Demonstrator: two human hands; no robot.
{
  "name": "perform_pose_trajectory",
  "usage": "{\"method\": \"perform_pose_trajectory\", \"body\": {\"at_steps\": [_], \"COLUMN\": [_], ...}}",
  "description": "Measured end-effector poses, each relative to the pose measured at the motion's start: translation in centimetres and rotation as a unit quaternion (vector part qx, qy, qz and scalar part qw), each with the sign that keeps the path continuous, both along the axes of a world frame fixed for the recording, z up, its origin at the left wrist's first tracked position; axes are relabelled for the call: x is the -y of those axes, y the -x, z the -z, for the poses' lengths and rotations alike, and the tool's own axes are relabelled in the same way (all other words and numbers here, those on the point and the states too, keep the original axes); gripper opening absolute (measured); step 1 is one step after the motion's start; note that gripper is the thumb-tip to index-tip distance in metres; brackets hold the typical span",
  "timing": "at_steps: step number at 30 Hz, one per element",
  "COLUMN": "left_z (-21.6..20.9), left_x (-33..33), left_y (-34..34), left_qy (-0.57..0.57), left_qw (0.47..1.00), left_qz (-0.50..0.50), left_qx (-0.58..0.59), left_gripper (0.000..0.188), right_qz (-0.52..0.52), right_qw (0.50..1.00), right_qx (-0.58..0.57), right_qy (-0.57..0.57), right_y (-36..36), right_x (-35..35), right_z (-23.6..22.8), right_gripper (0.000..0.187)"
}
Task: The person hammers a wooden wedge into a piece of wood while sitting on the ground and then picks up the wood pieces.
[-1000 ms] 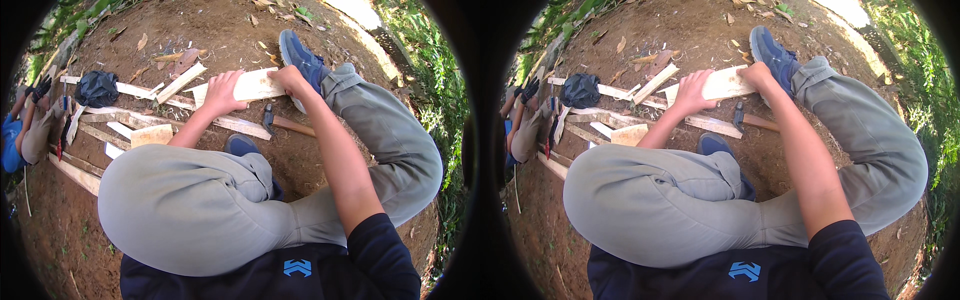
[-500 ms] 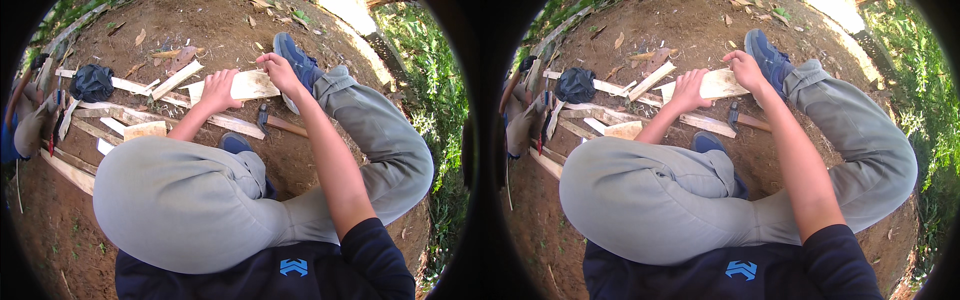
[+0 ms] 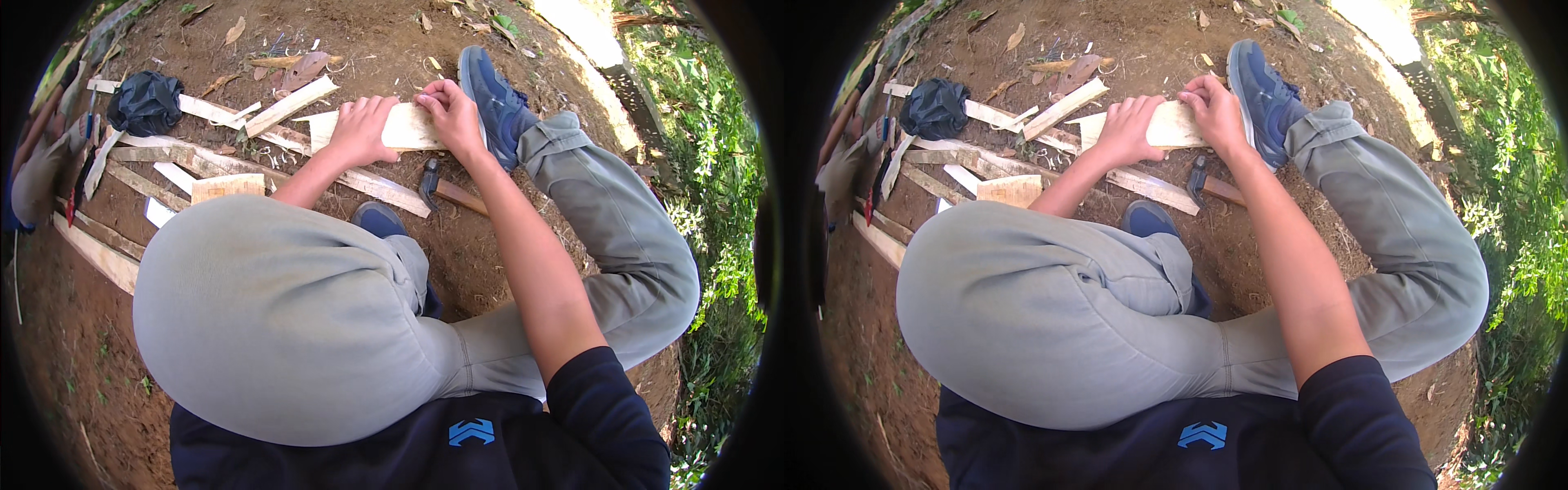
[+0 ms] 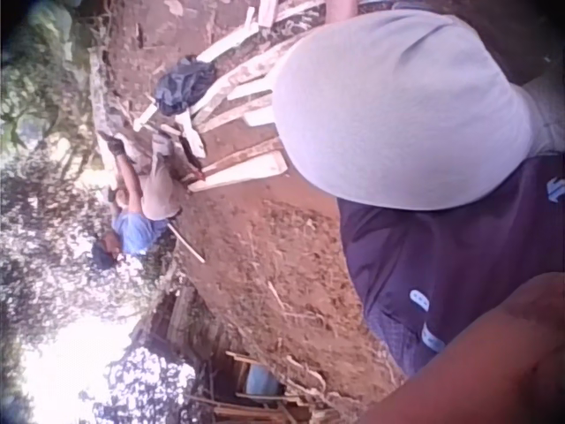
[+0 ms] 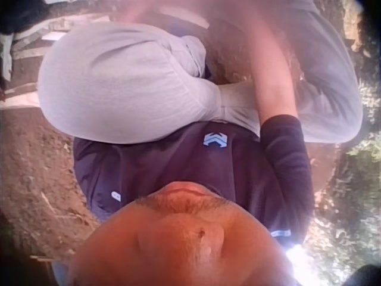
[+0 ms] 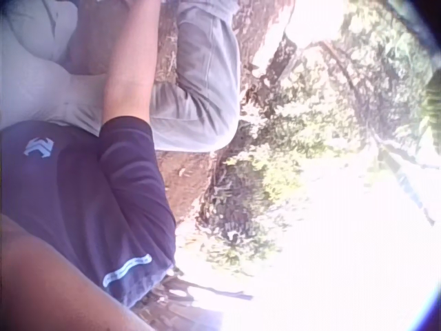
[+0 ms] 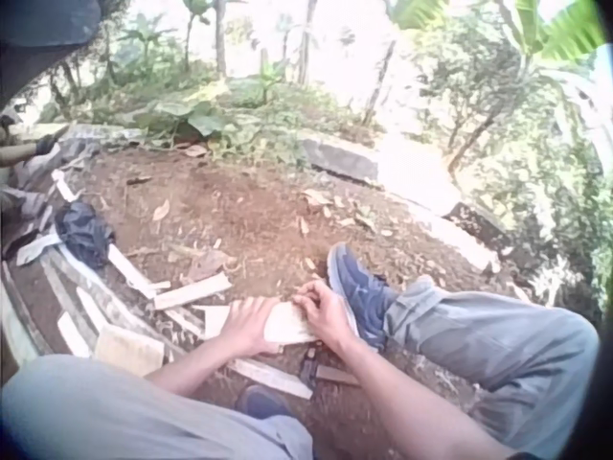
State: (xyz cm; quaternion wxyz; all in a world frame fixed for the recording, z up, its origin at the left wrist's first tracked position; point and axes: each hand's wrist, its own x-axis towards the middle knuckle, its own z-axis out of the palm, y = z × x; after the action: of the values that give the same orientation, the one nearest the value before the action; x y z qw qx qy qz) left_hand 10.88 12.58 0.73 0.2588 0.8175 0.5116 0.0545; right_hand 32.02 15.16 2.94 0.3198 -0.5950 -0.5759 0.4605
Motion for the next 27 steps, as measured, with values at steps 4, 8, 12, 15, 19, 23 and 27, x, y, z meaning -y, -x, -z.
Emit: {"method": "perform_pose_trajectory", "body": {"at_steps": [4,8,12,15,19,23,27], "left_z": [-1.1,-0.3,0.6,1.3,0.9,-0.1,-1.0], "left_x": [-0.6,-1.1,-1.8,-1.6,-1.8,-3.4,-4.2], "left_y": [-0.3,-0.5,-0.8,-0.7,1.3,4.4,4.6], "left_qy": [0.045,0.023,0.004,-0.031,0.018,0.107,0.153], "left_qw": [0.999,0.996,0.977,0.979,0.986,0.985,0.981], "left_qz": [-0.008,-0.053,-0.079,-0.085,-0.097,-0.093,-0.092], "left_qx": [0.025,0.066,0.2,0.182,0.135,0.099,0.078], "left_gripper": [0.104,0.084,0.056,0.044,0.038,0.032,0.027], "right_qz": [-0.025,-0.041,-0.01,0.014,0.013,0.03,0.012], "right_qw": [0.997,0.994,0.996,0.999,0.999,0.999,0.999], "right_qx": [0.041,0.073,0.055,0.021,0.029,0.03,0.048], "right_qy": [-0.058,-0.072,-0.067,-0.035,-0.02,-0.016,0.002], "right_y": [-0.1,0.0,0.3,0.3,-0.1,-0.1,0.2], "right_x": [0.7,1.0,0.6,0.3,0.2,0.3,0.4], "right_z": [0.1,0.2,0.2,0.4,0.4,1.4,0.2], "right_gripper": [0.013,0.014,0.014,0.014,0.016,0.017,0.015]}}
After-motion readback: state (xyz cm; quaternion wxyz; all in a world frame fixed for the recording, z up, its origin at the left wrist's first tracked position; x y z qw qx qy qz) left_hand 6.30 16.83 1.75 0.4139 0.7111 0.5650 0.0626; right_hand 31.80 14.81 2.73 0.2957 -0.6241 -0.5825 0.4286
